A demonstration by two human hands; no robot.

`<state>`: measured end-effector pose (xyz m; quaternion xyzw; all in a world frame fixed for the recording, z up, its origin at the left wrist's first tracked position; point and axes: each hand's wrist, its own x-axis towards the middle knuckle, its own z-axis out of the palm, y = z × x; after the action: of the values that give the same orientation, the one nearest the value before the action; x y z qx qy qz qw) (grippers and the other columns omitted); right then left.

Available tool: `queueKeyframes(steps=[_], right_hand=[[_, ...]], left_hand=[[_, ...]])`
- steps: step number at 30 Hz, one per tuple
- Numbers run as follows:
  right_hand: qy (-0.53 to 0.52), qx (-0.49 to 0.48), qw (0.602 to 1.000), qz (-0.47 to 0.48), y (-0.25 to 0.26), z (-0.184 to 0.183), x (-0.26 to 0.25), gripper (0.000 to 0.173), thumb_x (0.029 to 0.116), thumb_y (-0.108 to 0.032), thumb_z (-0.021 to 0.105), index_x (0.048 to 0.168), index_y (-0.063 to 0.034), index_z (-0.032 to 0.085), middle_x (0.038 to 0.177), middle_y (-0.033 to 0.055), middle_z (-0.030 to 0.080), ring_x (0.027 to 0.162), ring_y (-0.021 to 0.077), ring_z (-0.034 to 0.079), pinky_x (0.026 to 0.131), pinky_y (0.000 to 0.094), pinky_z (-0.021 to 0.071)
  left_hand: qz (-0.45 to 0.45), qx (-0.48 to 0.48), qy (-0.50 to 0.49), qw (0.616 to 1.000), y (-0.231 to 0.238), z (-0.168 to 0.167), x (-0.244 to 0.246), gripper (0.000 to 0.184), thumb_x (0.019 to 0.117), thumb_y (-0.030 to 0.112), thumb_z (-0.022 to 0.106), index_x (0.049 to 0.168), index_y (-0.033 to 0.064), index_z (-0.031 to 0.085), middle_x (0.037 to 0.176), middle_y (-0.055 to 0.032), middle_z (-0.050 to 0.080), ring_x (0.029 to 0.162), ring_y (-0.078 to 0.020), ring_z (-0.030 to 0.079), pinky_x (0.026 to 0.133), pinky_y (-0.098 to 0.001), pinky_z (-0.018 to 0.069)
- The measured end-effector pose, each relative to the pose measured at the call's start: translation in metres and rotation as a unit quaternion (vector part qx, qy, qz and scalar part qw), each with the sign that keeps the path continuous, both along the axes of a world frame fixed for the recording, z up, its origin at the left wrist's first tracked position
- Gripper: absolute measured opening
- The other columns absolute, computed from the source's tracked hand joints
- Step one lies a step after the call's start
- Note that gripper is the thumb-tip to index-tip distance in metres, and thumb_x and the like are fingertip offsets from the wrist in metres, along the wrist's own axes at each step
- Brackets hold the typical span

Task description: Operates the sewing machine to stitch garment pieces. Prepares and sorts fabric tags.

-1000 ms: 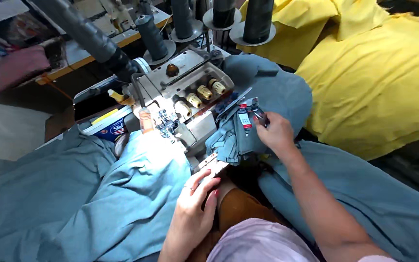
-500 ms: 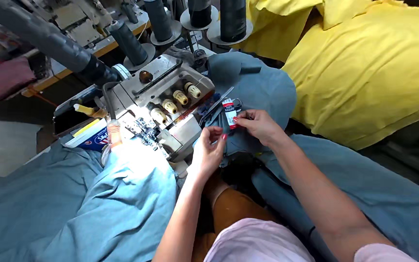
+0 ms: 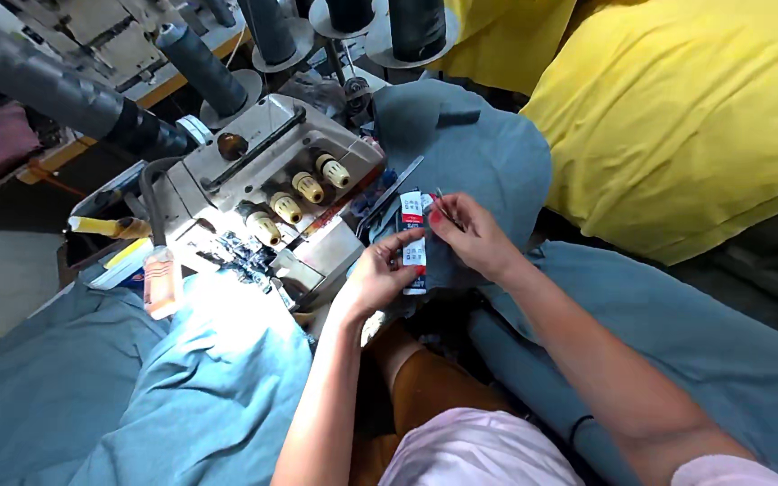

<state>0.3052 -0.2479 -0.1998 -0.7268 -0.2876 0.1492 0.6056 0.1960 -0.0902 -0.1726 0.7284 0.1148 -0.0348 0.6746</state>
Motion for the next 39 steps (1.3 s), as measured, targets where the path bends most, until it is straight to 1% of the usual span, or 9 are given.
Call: queueKeyframes(steps=[2, 4, 6, 8, 11, 18, 23, 27, 39], right_hand=[[-0.062, -0.07, 0.995, 0.021, -0.014, 0.001, 0.0, 0.038, 0.1036, -0.029, 0.058, 0.128, 0.0007, 0.057, 0.103, 0.0097, 0.065, 0.084, 0.0137, 0.061, 0.075, 0.0339, 0.0521], [-0.129, -0.116, 0.984, 0.038, -0.026, -0.002, 0.001, 0.03, 0.1028, -0.016, 0.06, 0.125, 0.0039, 0.063, 0.11, 0.0176, 0.064, 0.093, 0.0247, 0.063, 0.082, 0.0426, 0.0541], [-0.169, -0.147, 0.974, 0.045, -0.036, -0.002, 0.0, 0.024, 0.1037, -0.013, 0.059, 0.122, 0.0003, 0.067, 0.104, 0.0156, 0.066, 0.085, 0.0232, 0.064, 0.077, 0.0409, 0.055], [-0.204, -0.191, 0.958, 0.06, -0.044, 0.0, 0.0, 0.031, 0.1065, -0.025, 0.055, 0.126, -0.0033, 0.067, 0.098, 0.0147, 0.072, 0.078, 0.0262, 0.068, 0.071, 0.0471, 0.0558], [-0.26, -0.261, 0.927, 0.064, -0.052, 0.0, 0.002, 0.062, 0.1045, -0.056, 0.041, 0.132, -0.0062, 0.066, 0.096, 0.016, 0.073, 0.081, 0.0365, 0.071, 0.067, 0.0599, 0.054], [-0.382, -0.239, 0.892, 0.033, -0.048, -0.005, 0.007, 0.033, 0.0978, -0.019, 0.065, 0.128, -0.0054, 0.068, 0.093, 0.019, 0.062, 0.069, 0.0361, 0.065, 0.054, 0.0494, 0.0515], [-0.498, -0.199, 0.844, -0.008, -0.035, -0.025, 0.002, 0.023, 0.1018, -0.014, 0.057, 0.114, -0.0008, 0.071, 0.086, 0.022, 0.064, 0.065, 0.0383, 0.065, 0.049, 0.0462, 0.0497], [-0.537, -0.197, 0.82, -0.033, -0.023, -0.032, 0.0, 0.025, 0.1035, -0.016, 0.056, 0.101, 0.0049, 0.069, 0.082, 0.0218, 0.067, 0.071, 0.0392, 0.069, 0.055, 0.0469, 0.053], [-0.564, -0.203, 0.8, -0.01, -0.005, -0.035, -0.002, 0.016, 0.1002, -0.007, 0.055, 0.1, 0.0049, 0.066, 0.091, 0.0236, 0.068, 0.076, 0.0402, 0.07, 0.057, 0.047, 0.0528]], left_hand=[[-0.002, 0.007, 0.007, 1.0, 0.001, -0.002, 0.002, 0.05, 0.0913, -0.008, 0.065, 0.14, -0.0009, 0.056, 0.121, -0.0081, 0.068, 0.09, -0.005, 0.067, 0.083, -0.0238, 0.0571], [0.012, 0.014, 0.001, 1.0, 0.001, -0.005, 0.004, 0.039, 0.096, -0.004, 0.062, 0.135, -0.0014, 0.06, 0.115, -0.0071, 0.07, 0.086, -0.0045, 0.067, 0.08, -0.0238, 0.0565], [0.026, 0.021, -0.009, 0.999, 0.001, -0.008, 0.006, 0.037, 0.0941, -0.006, 0.064, 0.131, -0.0007, 0.063, 0.11, -0.0063, 0.071, 0.082, -0.0045, 0.067, 0.077, -0.0232, 0.0574], [0.021, 0.021, -0.013, 0.999, 0.003, -0.01, 0.009, 0.047, 0.09, -0.01, 0.066, 0.135, 0.001, 0.06, 0.115, -0.0078, 0.07, 0.082, -0.0049, 0.067, 0.075, -0.0226, 0.0571], [0.01, 0.014, 0.001, 1.0, 0.005, -0.008, 0.011, 0.056, 0.0885, -0.01, 0.069, 0.142, 0.0031, 0.057, 0.123, -0.0103, 0.068, 0.082, -0.0074, 0.068, 0.075, -0.0246, 0.0579], [0.005, 0.036, -0.015, 0.999, 0.01, -0.015, 0.012, 0.053, 0.0895, -0.01, 0.068, 0.14, 0.004, 0.06, 0.121, -0.0092, 0.069, 0.078, -0.0052, 0.067, 0.071, -0.0228, 0.0575], [0.002, 0.015, -0.004, 1.0, 0.01, -0.015, 0.012, 0.063, 0.086, -0.014, 0.068, 0.144, 0.0061, 0.057, 0.122, -0.0109, 0.07, 0.078, -0.0081, 0.069, 0.07, -0.0243, 0.0587], [0.008, -0.01, -0.014, 1.0, 0.011, -0.019, 0.017, 0.061, 0.0855, -0.015, 0.067, 0.143, 0.0015, 0.056, 0.132, -0.0124, 0.065, 0.092, -0.0081, 0.07, 0.081, -0.0248, 0.0591], [-0.014, -0.016, -0.011, 1.0, 0.016, -0.024, 0.022, 0.062, 0.0854, -0.015, 0.069, 0.144, 0.0001, 0.055, 0.132, -0.0134, 0.065, 0.097, -0.0078, 0.069, 0.085, -0.0239, 0.0579]])
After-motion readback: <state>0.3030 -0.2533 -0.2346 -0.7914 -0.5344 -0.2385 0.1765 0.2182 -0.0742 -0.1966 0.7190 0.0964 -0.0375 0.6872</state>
